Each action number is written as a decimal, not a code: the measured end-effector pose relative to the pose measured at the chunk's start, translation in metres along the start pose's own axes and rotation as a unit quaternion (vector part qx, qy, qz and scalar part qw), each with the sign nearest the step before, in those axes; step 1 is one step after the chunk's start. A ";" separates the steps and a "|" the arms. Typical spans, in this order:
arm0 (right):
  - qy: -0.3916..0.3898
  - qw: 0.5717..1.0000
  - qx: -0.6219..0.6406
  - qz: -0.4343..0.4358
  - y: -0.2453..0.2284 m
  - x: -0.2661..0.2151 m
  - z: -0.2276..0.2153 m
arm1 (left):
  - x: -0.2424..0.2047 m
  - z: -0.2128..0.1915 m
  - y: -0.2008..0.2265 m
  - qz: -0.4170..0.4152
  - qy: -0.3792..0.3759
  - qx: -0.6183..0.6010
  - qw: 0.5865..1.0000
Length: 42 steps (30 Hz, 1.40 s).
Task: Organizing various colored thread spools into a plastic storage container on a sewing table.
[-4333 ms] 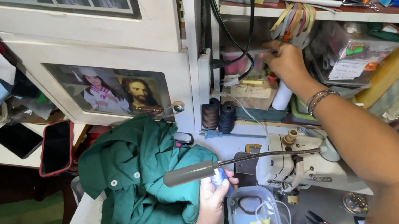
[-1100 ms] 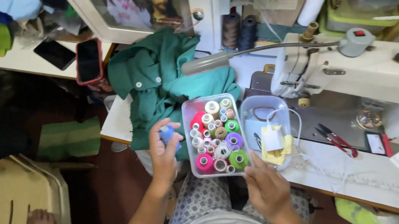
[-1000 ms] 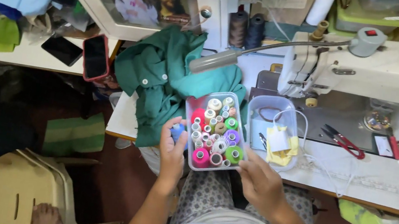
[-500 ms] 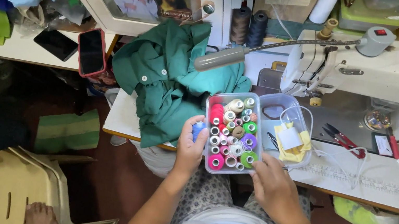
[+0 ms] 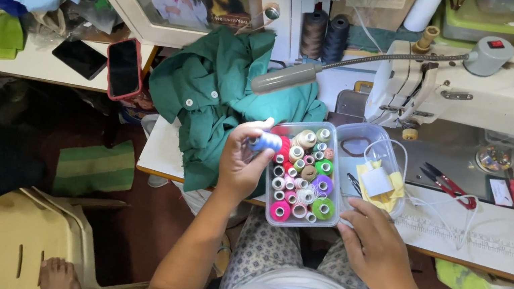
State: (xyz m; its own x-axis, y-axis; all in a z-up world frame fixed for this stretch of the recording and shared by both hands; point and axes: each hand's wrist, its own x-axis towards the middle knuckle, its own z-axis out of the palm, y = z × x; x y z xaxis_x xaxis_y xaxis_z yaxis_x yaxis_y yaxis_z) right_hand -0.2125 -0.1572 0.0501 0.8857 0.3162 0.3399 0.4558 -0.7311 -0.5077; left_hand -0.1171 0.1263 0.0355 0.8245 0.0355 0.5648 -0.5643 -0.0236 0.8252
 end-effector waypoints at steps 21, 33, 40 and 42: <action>0.099 0.941 -0.211 -0.244 0.014 0.185 0.092 | -0.016 -0.002 -0.003 0.052 0.121 -0.109 0.985; -0.001 0.958 -0.163 -0.238 0.019 0.190 0.076 | -0.027 -0.003 -0.010 0.077 0.184 -0.055 0.978; 0.033 0.941 -0.208 -0.265 0.015 0.192 0.100 | -0.030 0.005 -0.005 0.068 0.186 -0.074 0.977; 0.047 0.939 -0.204 -0.272 0.017 0.199 0.094 | -0.030 0.006 -0.005 0.072 0.181 -0.073 0.978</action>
State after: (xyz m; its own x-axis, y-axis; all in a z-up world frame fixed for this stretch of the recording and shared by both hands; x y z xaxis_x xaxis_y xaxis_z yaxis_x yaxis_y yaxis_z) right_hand -0.0203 -0.0500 0.0342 0.5116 0.6683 0.5400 0.7496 -0.6544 0.0996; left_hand -0.1389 0.1197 0.0143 0.6809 0.3948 0.6169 -0.6960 0.0866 0.7128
